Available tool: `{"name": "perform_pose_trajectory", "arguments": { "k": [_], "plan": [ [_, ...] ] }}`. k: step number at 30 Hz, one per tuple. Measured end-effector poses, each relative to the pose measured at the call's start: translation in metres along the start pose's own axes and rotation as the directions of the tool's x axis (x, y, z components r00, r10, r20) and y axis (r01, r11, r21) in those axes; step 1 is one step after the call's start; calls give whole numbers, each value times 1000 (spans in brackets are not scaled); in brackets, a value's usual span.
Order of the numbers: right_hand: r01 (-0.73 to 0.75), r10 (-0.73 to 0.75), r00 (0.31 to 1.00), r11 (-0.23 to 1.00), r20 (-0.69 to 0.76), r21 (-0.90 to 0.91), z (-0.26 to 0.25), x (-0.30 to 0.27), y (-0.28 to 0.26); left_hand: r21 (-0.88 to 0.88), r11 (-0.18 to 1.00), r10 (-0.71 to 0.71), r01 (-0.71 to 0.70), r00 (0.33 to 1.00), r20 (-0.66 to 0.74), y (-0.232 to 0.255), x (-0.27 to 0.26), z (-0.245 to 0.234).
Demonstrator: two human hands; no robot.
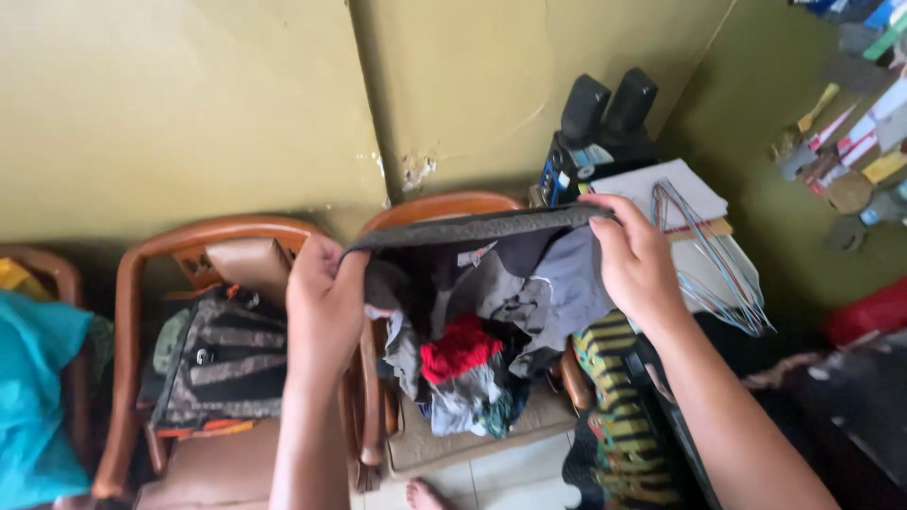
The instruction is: The recorder picks up items of clothing from a pile on a chair and hangs them individually onto plastic hangers.
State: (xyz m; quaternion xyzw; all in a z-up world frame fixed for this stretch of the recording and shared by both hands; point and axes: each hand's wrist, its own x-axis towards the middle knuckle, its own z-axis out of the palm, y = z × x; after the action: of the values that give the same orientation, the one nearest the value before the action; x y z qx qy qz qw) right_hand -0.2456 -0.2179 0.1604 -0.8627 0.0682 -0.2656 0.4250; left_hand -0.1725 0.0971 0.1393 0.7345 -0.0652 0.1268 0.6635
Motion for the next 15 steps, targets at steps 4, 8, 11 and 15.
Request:
{"name": "perform_pose_trajectory", "arguments": {
  "k": [4, 8, 11, 15],
  "plan": [
    [125, -133, 990, 982, 49, 143, -44, -52, -11, 3, 1000, -27, 27, 999, 33, 30, -59, -14],
    [-238, 206, 971, 876, 120, 419, -72, -73, -27, -94, 994, -41, 47, 997, 64, 50, -92, -6],
    [-316, 169, 944, 704, 283, 635, -71, -68, -27, -363, 924, -113, 123, 992, 50, 57, -98, 15],
    [-384, 235, 916, 745, 324, 546, -34, -56, 4, -493, 838, -194, 236, 972, 134, 29, -90, 45]
  ]
}}
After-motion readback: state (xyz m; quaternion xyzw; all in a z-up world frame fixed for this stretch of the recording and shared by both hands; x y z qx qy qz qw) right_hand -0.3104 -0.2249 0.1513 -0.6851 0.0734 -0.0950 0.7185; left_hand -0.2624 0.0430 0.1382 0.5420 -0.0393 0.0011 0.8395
